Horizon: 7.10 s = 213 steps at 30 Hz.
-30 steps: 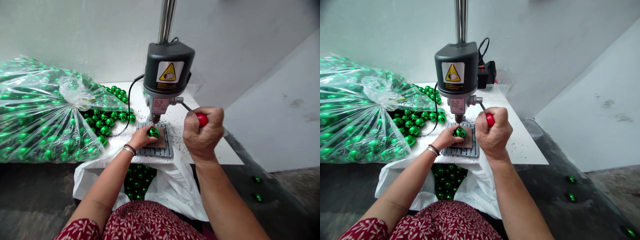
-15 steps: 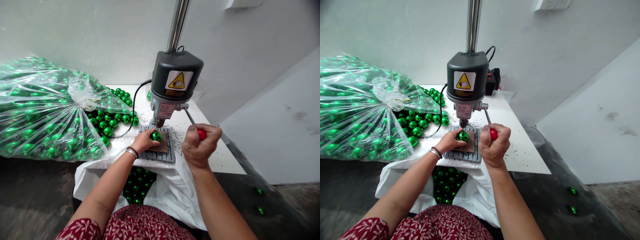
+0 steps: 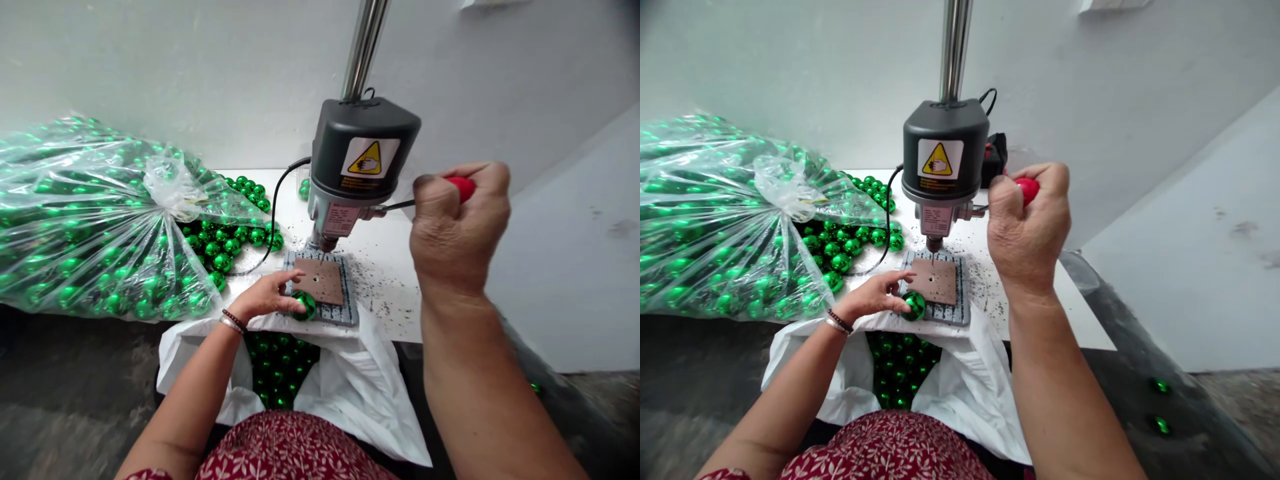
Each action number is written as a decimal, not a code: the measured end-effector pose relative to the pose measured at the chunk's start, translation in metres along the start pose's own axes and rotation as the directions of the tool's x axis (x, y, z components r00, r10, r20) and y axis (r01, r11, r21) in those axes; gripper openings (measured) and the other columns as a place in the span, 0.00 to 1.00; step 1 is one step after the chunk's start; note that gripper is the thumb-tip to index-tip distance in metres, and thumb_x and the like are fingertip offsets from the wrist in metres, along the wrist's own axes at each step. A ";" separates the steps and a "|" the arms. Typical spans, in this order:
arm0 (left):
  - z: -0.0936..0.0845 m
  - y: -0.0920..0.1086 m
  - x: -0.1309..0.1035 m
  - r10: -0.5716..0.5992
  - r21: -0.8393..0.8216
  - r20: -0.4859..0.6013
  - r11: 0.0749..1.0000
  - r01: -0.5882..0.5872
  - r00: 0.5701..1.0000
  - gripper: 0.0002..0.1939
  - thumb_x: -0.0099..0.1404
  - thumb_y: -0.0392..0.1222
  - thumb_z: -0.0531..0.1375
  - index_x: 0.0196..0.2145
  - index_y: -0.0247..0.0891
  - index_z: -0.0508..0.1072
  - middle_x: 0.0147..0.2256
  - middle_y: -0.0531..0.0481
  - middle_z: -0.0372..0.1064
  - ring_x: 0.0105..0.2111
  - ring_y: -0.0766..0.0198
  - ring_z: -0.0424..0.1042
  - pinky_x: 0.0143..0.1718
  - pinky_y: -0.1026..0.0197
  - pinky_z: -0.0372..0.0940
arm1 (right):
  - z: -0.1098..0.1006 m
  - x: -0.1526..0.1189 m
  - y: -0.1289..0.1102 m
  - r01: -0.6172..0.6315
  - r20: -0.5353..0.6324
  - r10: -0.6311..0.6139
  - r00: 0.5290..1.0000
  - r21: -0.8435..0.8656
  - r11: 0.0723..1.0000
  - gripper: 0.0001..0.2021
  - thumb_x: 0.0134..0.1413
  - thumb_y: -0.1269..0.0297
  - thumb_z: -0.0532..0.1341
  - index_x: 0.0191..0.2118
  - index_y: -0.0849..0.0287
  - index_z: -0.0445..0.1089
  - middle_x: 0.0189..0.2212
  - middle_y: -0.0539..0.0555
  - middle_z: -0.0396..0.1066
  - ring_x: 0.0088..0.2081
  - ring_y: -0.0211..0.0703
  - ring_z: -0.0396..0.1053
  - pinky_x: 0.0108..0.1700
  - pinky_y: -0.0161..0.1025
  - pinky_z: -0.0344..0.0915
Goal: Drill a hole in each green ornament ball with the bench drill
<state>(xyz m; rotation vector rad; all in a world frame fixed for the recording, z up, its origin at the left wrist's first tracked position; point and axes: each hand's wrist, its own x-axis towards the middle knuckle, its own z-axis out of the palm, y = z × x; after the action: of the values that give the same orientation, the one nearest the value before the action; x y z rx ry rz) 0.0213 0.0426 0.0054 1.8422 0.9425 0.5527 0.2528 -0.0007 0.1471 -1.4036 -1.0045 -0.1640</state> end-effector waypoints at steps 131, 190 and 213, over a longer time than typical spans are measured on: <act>0.052 0.011 0.050 -0.069 0.391 -0.231 0.907 0.157 0.971 0.32 0.55 0.48 0.71 0.58 0.46 0.75 0.48 0.46 0.78 0.52 0.44 0.72 0.56 0.45 0.64 | 0.000 -0.043 0.032 0.256 -0.159 -0.254 0.954 -0.007 0.967 0.10 0.59 0.58 0.58 0.34 0.60 0.64 0.28 0.49 0.66 0.29 0.30 0.63 0.33 0.31 0.63; 0.026 0.017 0.023 -0.406 -0.714 -0.132 0.672 0.197 0.904 0.24 0.61 0.47 0.65 0.54 0.44 0.68 0.44 0.48 0.75 0.34 0.64 0.75 0.32 0.63 0.69 | 0.001 -0.019 0.011 0.115 -0.045 -0.111 0.993 0.104 0.988 0.08 0.57 0.59 0.58 0.37 0.58 0.62 0.34 0.50 0.64 0.33 0.29 0.60 0.36 0.31 0.65; 0.039 0.026 0.042 -0.107 0.250 -0.274 0.952 0.178 0.956 0.27 0.63 0.46 0.65 0.58 0.37 0.73 0.50 0.43 0.78 0.51 0.52 0.75 0.54 0.54 0.67 | -0.003 -0.019 0.013 0.103 0.030 -0.104 0.994 0.034 0.994 0.13 0.63 0.53 0.56 0.39 0.59 0.61 0.38 0.50 0.64 0.41 0.30 0.66 0.40 0.32 0.68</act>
<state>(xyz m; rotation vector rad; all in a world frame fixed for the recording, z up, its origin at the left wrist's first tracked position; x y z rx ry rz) 0.0840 0.0485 0.0103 1.9536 1.3756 0.6055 0.2508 -0.0085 0.1259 -1.3296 -1.1021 -0.2017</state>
